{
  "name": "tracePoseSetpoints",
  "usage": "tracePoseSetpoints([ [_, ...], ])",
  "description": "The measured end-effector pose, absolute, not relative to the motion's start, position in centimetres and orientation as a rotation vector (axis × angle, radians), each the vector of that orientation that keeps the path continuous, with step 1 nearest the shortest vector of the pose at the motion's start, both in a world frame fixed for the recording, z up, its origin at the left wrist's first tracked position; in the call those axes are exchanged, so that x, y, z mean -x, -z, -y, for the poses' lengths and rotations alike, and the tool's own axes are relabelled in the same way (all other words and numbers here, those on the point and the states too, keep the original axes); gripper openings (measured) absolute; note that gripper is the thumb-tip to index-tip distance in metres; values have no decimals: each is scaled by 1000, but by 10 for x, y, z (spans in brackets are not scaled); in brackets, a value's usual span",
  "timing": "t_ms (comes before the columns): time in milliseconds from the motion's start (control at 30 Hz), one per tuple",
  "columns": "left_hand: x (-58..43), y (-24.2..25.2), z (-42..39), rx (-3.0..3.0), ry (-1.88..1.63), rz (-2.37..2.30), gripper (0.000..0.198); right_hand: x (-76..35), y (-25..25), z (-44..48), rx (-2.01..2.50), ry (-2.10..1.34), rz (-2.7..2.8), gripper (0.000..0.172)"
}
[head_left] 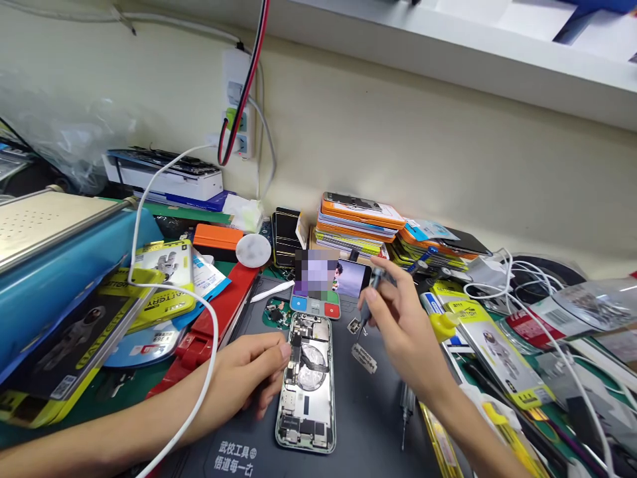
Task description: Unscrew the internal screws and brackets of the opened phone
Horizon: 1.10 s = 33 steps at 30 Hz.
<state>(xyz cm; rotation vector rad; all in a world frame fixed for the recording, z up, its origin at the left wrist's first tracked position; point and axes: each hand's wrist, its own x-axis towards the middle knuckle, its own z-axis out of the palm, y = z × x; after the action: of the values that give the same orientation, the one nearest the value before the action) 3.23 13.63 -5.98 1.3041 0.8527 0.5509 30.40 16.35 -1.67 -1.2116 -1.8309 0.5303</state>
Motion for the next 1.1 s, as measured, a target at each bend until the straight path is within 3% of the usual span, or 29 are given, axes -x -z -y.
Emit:
tracePoseSetpoints([
  [67, -33, 61, -136, -1306, -564, -830, 62, -300, 22, -136, 1181, -376, 1937, 44],
  [200, -34, 60, -135, -1252, -582, -808, 54, -299, 41, -97, 1070, 55, 2090, 48],
  [500, -31, 56, -136, -1245, -522, -765, 47, -297, 60, -95, 1048, -5, 2214, 44],
  [633, -30, 48, -136, -1239, -501, -808, 36, -285, 51, -85, 1082, -421, 1822, 41],
  [733, -30, 46, -135, -1216, -520, -816, 27, -271, 45, -78, 1013, -896, 1466, 47],
  [800, -30, 44, -135, -1199, -518, -814, 22, -264, 46, -74, 984, -1037, 1365, 52],
  [1100, -30, 40, -133, -1142, -527, -788, 13, -255, 63, -66, 971, -951, 1321, 44],
])
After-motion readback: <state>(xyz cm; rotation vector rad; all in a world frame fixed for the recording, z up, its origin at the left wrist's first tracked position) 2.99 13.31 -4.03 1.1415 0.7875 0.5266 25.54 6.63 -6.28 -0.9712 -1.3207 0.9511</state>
